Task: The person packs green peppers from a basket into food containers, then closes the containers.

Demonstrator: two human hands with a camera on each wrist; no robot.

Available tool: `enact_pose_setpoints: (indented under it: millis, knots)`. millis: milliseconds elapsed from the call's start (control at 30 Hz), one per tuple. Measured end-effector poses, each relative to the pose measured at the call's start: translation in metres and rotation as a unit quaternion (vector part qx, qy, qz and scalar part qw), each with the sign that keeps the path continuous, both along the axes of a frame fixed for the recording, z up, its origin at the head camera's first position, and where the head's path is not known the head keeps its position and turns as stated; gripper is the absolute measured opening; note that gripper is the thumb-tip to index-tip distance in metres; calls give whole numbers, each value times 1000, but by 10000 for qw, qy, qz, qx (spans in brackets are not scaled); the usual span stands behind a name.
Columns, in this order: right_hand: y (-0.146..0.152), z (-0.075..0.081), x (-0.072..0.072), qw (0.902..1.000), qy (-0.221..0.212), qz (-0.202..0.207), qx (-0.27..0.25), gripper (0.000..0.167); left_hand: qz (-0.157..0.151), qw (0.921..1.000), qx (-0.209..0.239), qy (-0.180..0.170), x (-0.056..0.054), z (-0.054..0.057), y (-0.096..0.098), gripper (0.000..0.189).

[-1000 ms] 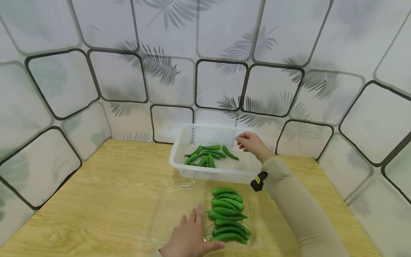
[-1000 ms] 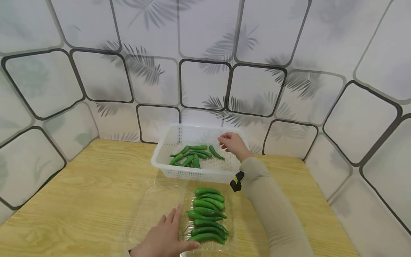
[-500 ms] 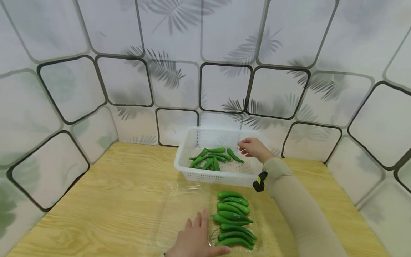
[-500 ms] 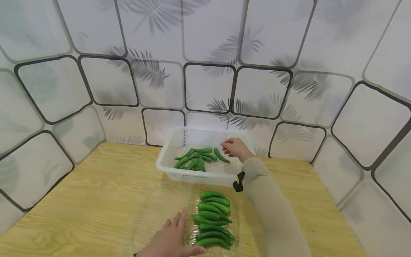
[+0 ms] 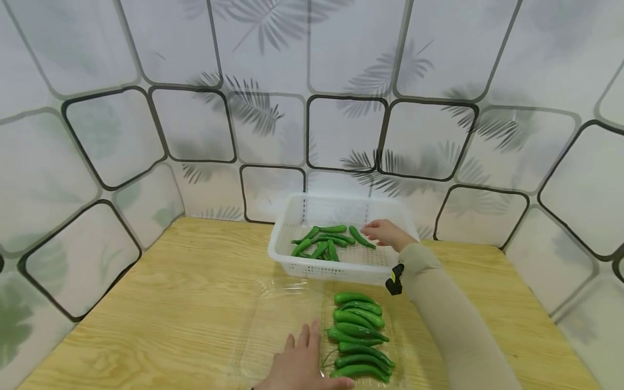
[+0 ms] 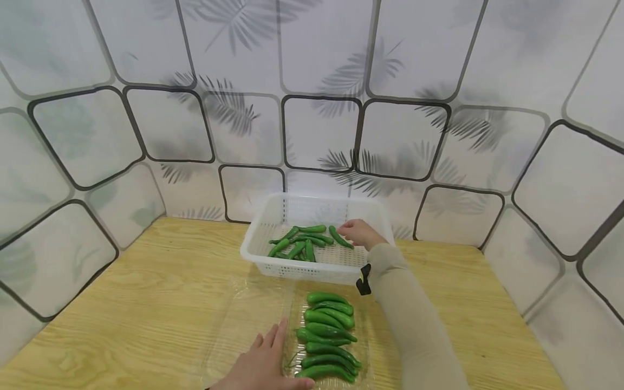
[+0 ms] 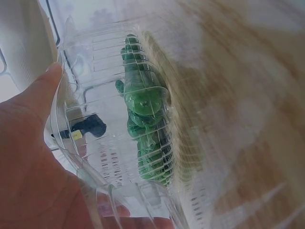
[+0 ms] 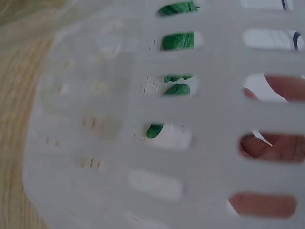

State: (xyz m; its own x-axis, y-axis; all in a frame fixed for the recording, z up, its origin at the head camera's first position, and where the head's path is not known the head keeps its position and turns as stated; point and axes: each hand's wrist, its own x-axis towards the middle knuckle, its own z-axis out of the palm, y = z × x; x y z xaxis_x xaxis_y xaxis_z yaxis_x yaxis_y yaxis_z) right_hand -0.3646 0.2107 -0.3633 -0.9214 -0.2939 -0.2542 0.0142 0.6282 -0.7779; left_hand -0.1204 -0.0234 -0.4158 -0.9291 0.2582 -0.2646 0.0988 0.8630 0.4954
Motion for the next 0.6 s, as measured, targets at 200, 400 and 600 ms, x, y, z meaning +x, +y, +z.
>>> enact_pose_setpoints:
  millis: [200,400,600]
  knots:
    - [0,-3,-2,9951,183,427,868,46,10,10000,-3,-39,-1,0,0,116]
    - [-1,-7,-2,9795,436,1012,1685,44,41,9999,-47,-88,-1,1,1,115]
    - [-6,-8,3,9647,319,1304,2268,44,82,9999,-41,-88,0,1,0,116]
